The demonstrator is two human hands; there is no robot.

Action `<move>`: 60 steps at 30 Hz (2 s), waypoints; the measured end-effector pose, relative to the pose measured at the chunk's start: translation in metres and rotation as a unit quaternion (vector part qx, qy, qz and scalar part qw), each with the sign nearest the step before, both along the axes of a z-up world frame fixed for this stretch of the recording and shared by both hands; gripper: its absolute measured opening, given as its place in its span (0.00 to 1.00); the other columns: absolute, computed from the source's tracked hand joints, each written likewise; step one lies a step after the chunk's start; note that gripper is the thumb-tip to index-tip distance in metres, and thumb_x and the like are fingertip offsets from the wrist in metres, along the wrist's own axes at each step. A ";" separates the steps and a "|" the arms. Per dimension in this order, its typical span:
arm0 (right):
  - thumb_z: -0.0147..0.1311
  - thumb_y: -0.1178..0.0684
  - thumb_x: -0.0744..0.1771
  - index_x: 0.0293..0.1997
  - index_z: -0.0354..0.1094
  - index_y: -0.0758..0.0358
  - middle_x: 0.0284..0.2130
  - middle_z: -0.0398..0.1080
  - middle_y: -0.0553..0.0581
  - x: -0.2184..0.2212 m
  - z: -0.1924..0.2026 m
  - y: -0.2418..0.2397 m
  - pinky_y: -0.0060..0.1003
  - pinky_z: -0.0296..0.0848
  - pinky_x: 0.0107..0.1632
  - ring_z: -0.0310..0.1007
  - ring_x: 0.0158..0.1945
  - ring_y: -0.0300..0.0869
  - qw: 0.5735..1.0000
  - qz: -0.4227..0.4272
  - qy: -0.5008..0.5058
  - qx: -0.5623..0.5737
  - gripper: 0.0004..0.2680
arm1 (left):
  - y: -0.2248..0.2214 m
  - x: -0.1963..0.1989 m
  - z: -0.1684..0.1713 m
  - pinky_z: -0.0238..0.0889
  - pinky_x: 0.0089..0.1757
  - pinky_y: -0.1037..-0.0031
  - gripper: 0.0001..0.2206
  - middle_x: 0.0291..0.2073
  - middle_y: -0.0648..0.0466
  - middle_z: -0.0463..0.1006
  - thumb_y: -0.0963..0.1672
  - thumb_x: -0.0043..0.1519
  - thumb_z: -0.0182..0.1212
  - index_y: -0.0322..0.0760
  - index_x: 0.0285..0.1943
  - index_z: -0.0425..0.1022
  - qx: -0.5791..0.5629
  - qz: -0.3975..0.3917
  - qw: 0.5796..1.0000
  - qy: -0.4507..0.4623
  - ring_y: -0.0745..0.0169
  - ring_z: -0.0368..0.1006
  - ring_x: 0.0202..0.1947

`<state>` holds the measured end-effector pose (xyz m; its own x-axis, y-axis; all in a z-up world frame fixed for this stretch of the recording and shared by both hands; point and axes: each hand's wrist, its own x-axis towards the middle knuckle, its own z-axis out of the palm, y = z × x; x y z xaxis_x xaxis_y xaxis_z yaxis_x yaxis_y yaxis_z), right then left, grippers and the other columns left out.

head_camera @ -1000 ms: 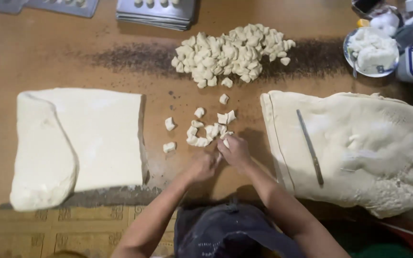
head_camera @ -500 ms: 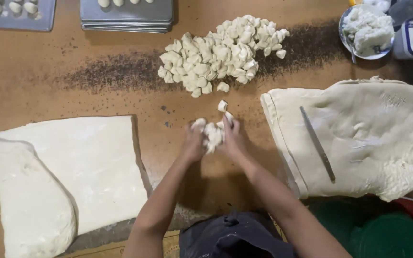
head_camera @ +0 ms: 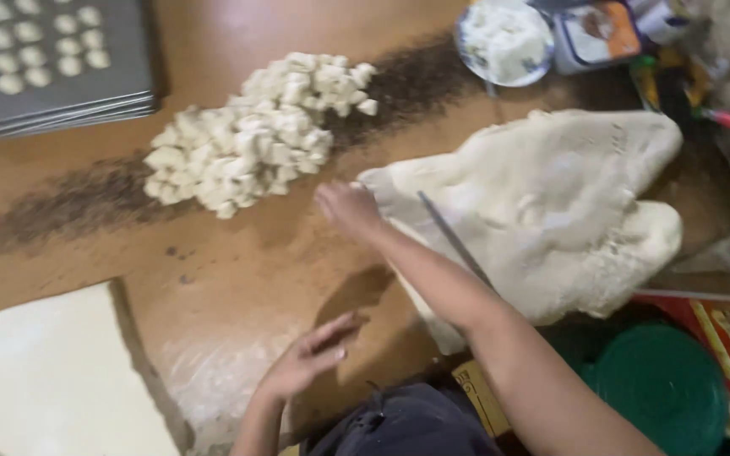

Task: Cutting strips of dough into small pieces and rolling them into balls on a floured table.

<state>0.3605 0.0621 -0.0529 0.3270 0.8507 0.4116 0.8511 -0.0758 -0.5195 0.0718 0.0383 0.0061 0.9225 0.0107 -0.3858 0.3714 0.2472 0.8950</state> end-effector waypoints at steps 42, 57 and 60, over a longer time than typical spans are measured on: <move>0.47 0.35 0.69 0.76 0.42 0.66 0.74 0.47 0.68 0.010 0.089 -0.342 0.53 0.49 0.75 0.46 0.77 0.57 0.962 0.026 0.269 -0.030 0.31 | -0.107 0.150 -0.026 0.63 0.32 0.80 0.20 0.37 0.54 0.71 0.39 0.62 0.60 0.45 0.64 0.68 0.182 0.267 0.943 -0.077 0.70 0.66 0.29; 0.59 0.58 0.66 0.38 0.75 0.55 0.36 0.76 0.51 0.538 0.003 -0.527 0.38 0.70 0.50 0.74 0.42 0.41 0.883 -0.364 0.293 -0.044 0.02 | -0.187 0.248 -0.010 0.64 0.43 0.75 0.07 0.35 0.55 0.80 0.43 0.61 0.69 0.42 0.44 0.76 0.305 0.325 0.859 0.252 0.66 0.72 0.37; 0.66 0.44 0.63 0.44 0.75 0.57 0.39 0.77 0.60 0.626 -0.042 -0.532 0.47 0.72 0.47 0.76 0.42 0.53 0.846 -0.501 0.138 -0.122 0.12 | -0.194 0.245 -0.014 0.63 0.45 0.75 0.09 0.36 0.60 0.81 0.47 0.58 0.70 0.47 0.45 0.77 0.371 0.305 0.836 0.265 0.67 0.74 0.39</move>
